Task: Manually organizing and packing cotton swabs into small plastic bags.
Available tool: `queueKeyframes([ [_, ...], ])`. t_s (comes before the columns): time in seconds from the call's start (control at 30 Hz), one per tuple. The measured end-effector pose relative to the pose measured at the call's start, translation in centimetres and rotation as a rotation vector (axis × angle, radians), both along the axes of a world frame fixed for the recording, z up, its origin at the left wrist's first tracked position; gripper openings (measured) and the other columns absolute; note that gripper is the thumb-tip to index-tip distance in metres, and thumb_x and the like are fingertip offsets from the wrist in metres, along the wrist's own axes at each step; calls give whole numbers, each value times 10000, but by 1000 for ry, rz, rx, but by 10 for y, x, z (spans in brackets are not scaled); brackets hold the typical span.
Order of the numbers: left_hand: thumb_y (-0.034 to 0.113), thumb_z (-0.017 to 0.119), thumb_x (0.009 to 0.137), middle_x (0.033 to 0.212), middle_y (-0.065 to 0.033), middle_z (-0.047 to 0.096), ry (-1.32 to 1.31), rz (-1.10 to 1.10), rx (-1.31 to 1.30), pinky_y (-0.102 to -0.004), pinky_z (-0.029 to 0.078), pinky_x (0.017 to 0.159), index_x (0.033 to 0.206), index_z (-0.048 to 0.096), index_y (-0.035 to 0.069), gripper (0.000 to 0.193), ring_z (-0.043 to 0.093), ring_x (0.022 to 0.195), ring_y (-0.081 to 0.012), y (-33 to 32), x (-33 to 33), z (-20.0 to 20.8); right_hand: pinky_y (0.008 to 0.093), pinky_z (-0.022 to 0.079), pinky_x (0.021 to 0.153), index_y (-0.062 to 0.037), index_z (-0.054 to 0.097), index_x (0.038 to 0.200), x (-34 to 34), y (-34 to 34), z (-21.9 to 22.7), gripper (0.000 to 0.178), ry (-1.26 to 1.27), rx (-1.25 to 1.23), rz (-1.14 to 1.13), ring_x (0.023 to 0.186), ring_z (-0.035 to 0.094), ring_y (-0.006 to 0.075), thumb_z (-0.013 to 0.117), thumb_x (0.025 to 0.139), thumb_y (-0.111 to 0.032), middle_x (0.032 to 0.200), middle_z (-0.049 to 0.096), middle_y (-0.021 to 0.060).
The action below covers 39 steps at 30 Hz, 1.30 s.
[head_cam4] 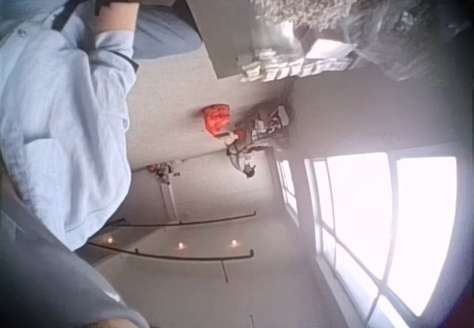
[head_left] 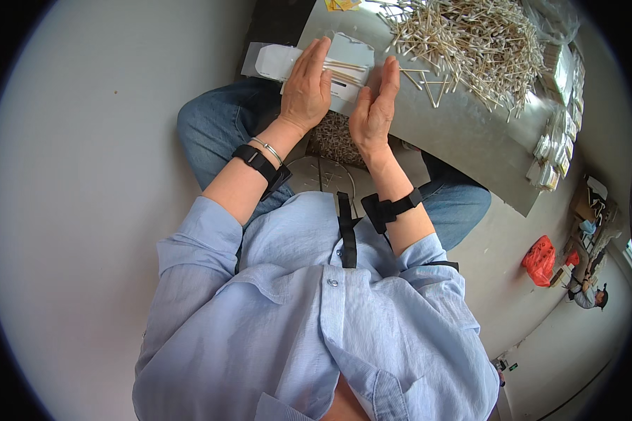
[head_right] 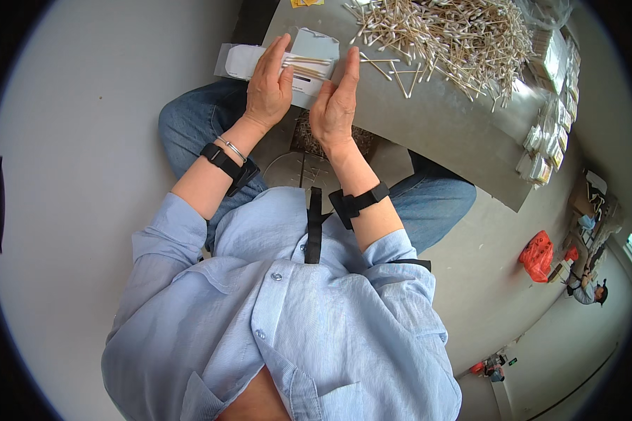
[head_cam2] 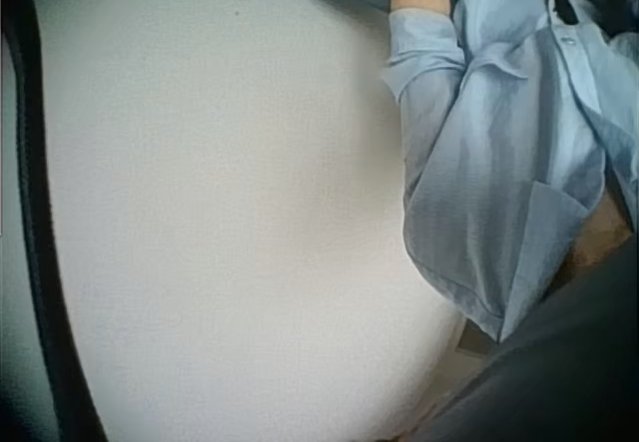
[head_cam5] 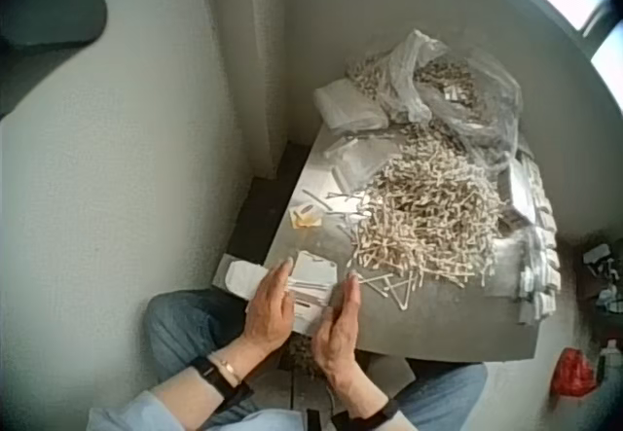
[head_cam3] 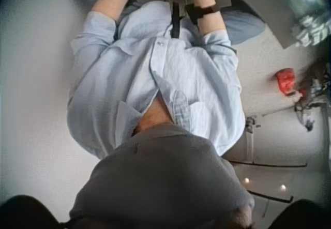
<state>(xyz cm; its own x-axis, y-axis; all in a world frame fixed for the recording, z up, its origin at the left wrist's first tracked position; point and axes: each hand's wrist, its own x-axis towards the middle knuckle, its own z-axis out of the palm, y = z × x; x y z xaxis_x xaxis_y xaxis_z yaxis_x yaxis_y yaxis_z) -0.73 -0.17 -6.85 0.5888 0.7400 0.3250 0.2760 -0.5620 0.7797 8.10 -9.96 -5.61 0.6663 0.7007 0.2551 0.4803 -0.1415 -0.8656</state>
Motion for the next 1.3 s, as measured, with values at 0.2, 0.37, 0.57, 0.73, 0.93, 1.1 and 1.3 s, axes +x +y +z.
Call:
queueKeyframes([
  [0.2,190,594,893,1290,-66,566,254,-100,295,-408,350,1079,1181,622,101,303,477,1249,-256,-2,5,-3,420,339,1056,46,331,1364,-1,1,0,571,-85,-69,72,1281,390,379,443,811,130,1335,449,231],
  [0.37,184,598,891,1242,-64,602,224,-129,319,-407,376,1064,1145,648,99,272,517,1212,-252,1,0,-3,450,347,970,-39,527,1227,39,-23,5,481,-566,-344,-194,1172,411,340,596,755,18,1252,497,124],
  [0.57,164,613,881,1214,-75,617,186,-151,347,-398,395,1053,1120,662,95,254,537,1188,-251,0,1,-4,432,360,896,-203,634,1124,90,-45,-5,359,-530,-431,-253,1081,427,291,724,776,-199,1131,524,35],
  [0.73,155,628,855,1213,-78,608,177,-166,343,-392,381,1065,1098,653,77,257,521,1197,-244,1,1,-4,392,382,818,-201,669,981,93,-35,-11,194,-562,-301,-174,940,497,252,702,792,-168,958,564,-7],
  [0.93,142,637,843,1211,-77,594,176,-157,343,-390,392,1052,1071,654,72,239,513,1193,-257,0,0,-3,383,376,761,-168,656,891,67,-6,-14,114,-479,-221,-92,863,506,247,691,785,-141,867,546,10],
  [1.1,151,662,825,1295,-87,513,194,-111,313,-379,396,1052,1120,621,75,308,457,1247,-265,-6,2,3,387,369,751,-143,648,884,38,13,-14,104,-418,-225,-64,864,507,255,671,788,-111,869,554,23],
  [1.3,171,645,851,1378,-102,447,196,-101,250,-376,384,1060,1282,512,72,461,418,1287,-273,-4,1,-2,402,387,817,-112,658,944,29,13,-6,158,-240,-18,-34,930,504,279,653,788,-86,959,568,67],
])
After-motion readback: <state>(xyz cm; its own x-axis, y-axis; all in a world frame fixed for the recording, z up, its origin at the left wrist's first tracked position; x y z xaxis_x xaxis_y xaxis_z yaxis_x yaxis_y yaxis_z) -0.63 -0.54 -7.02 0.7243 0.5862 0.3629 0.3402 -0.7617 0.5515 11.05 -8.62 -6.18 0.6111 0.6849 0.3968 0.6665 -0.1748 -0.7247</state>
